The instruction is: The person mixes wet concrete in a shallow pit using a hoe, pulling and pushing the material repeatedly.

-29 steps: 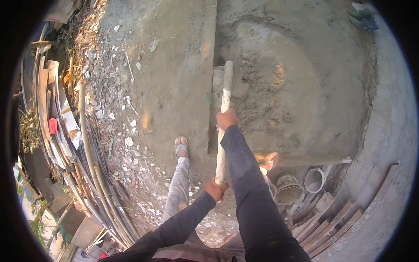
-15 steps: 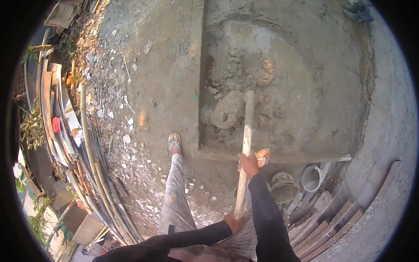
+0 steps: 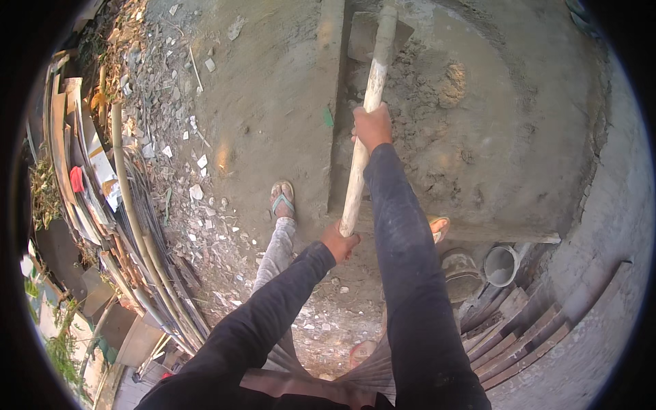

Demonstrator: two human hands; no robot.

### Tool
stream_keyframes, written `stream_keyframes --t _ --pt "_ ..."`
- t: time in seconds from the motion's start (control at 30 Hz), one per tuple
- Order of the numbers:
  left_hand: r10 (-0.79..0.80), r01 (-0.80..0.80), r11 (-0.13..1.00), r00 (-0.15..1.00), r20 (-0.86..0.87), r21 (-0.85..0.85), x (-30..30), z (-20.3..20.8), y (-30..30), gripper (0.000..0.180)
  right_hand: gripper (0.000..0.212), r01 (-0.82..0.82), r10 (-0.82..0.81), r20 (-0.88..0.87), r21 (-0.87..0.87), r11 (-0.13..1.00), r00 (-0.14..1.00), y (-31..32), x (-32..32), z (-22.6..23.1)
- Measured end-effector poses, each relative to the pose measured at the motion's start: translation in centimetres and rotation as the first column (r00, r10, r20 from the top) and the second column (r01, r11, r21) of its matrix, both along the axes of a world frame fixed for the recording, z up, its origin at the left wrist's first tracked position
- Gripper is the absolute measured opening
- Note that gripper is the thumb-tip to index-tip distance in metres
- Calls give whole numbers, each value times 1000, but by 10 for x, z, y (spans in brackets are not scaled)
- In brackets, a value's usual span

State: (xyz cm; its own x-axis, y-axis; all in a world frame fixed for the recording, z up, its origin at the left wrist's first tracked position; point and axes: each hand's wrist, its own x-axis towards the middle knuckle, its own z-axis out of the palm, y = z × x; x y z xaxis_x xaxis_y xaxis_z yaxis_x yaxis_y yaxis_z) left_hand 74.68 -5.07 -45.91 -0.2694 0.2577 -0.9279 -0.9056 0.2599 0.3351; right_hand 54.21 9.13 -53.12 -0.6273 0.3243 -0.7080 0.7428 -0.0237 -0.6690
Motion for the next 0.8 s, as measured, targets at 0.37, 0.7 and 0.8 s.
stream_keyframes --t 0.37,0.7,0.8 --pt "130 -89 983 957 261 -163 140 91 -52 37 39 12 19 375 -82 997 927 -67 154 13" --pt "208 -130 972 860 466 -194 222 144 24 30 20 23 150 534 -304 953 832 -22 290 -5" --pt "220 -190 976 844 490 -111 218 176 78 28 16 68 163 507 -406 911 846 15 300 17"
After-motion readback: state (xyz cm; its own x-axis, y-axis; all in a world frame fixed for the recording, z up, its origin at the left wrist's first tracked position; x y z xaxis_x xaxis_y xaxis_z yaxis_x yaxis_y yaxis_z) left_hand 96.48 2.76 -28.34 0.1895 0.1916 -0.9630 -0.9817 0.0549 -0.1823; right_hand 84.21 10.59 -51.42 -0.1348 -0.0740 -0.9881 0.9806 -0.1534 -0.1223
